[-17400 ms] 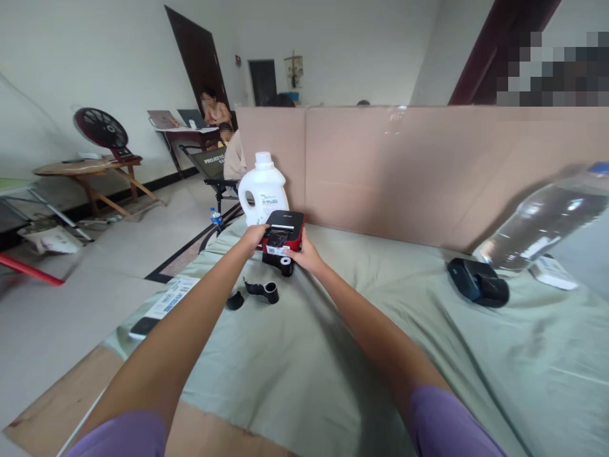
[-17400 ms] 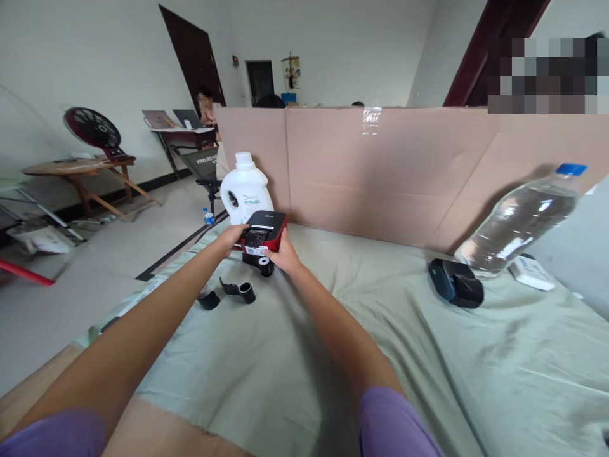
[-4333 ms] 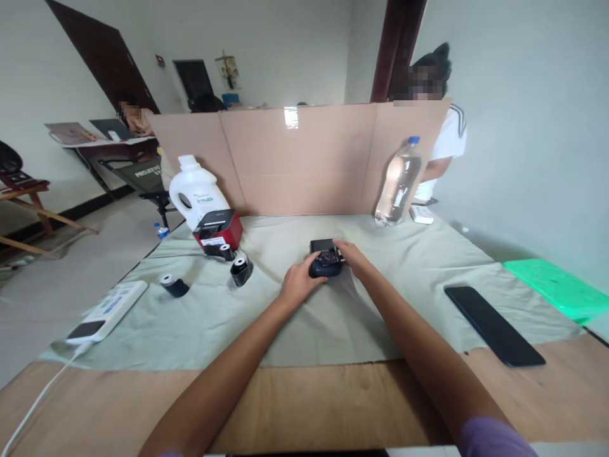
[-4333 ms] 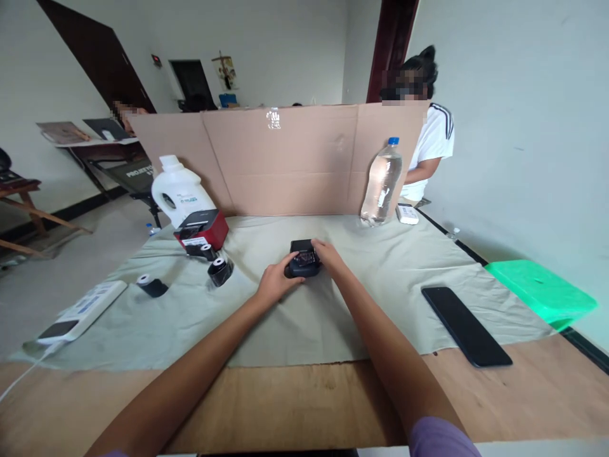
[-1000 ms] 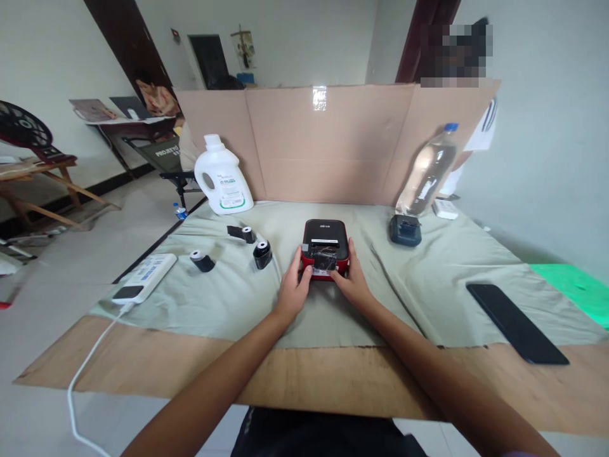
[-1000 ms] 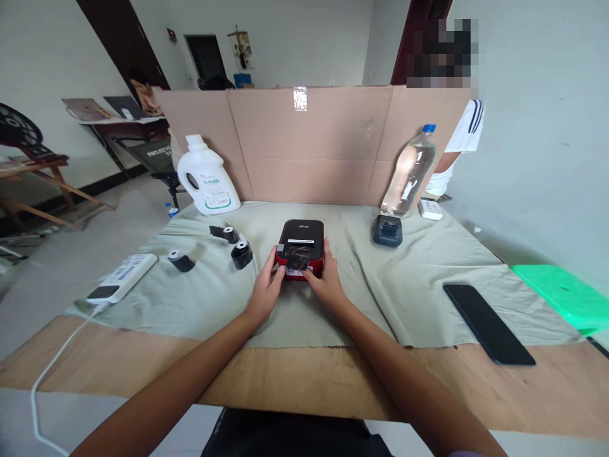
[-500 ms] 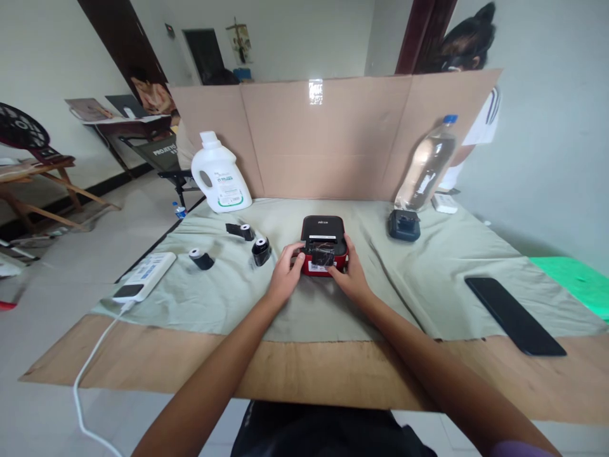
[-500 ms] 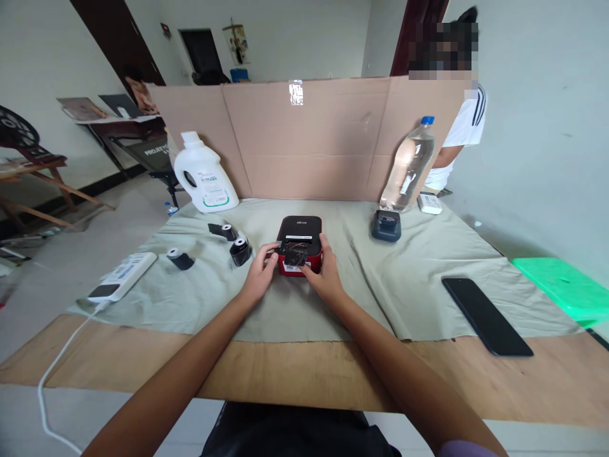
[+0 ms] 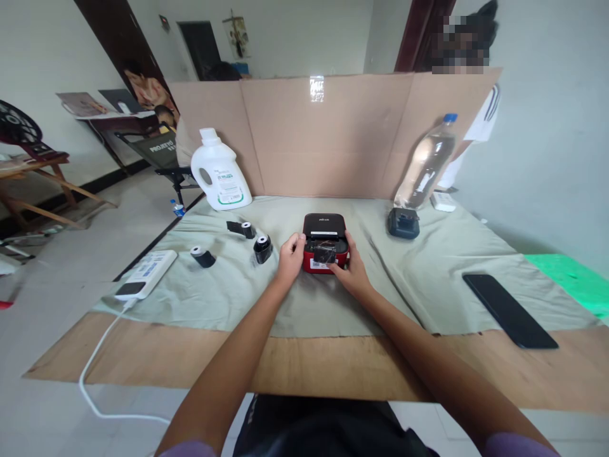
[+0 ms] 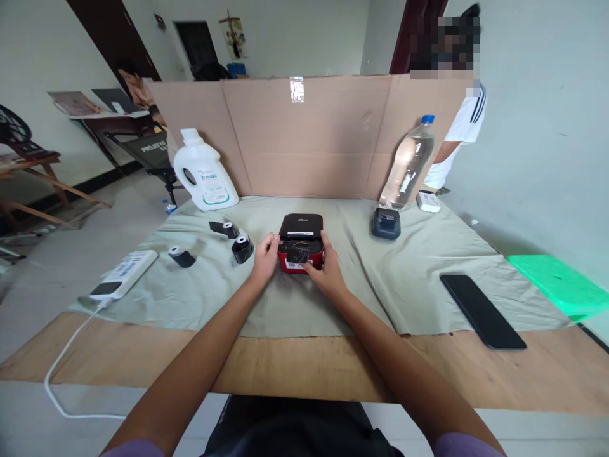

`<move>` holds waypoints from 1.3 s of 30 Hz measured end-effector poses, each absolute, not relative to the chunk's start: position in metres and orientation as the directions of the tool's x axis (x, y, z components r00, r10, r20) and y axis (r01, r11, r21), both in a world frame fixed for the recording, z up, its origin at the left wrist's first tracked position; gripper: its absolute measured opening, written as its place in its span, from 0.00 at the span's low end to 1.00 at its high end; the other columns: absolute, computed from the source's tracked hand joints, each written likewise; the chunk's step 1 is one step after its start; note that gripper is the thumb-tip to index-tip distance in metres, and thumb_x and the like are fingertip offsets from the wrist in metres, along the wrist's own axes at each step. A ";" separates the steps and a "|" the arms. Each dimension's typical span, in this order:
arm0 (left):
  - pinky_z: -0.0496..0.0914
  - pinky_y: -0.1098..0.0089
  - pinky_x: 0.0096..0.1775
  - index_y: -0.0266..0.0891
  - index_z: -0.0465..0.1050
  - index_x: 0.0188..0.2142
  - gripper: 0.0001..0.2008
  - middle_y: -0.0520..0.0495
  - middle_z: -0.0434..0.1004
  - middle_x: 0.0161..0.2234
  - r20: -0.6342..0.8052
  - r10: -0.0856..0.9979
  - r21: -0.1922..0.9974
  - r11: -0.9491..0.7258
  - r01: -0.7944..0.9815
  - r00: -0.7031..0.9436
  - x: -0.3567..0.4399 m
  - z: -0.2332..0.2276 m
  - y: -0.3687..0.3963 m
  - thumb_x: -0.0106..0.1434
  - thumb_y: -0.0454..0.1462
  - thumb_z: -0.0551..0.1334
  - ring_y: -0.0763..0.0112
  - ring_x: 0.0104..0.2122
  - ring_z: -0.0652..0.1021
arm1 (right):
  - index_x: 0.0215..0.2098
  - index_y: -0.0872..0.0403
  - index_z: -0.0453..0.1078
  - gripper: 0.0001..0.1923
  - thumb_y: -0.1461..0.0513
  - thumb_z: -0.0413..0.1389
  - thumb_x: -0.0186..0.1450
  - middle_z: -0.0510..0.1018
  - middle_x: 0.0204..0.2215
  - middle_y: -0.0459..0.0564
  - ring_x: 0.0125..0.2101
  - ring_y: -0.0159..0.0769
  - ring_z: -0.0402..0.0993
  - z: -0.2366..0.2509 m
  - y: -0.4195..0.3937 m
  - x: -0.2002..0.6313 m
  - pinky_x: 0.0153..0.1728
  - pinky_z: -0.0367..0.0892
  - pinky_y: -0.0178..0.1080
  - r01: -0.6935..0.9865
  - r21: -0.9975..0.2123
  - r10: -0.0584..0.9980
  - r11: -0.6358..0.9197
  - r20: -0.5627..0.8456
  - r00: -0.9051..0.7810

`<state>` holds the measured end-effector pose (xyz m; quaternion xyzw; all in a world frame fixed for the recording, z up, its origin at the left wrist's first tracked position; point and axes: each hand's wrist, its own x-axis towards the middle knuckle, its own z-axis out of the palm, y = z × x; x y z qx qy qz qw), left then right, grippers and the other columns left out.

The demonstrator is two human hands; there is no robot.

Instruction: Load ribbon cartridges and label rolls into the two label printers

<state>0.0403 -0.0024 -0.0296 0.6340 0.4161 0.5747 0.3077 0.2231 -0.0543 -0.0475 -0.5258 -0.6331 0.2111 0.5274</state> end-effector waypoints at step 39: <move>0.69 0.61 0.54 0.42 0.72 0.45 0.12 0.43 0.77 0.49 0.631 0.775 0.744 -0.618 0.254 0.035 0.036 -0.038 -0.016 0.73 0.41 0.52 0.62 0.52 0.75 | 0.50 0.53 0.80 0.19 0.66 0.51 0.67 0.83 0.48 0.52 0.49 0.43 0.78 0.058 0.033 0.237 0.53 0.67 0.40 0.912 -0.201 0.932 0.356 0.144 -0.332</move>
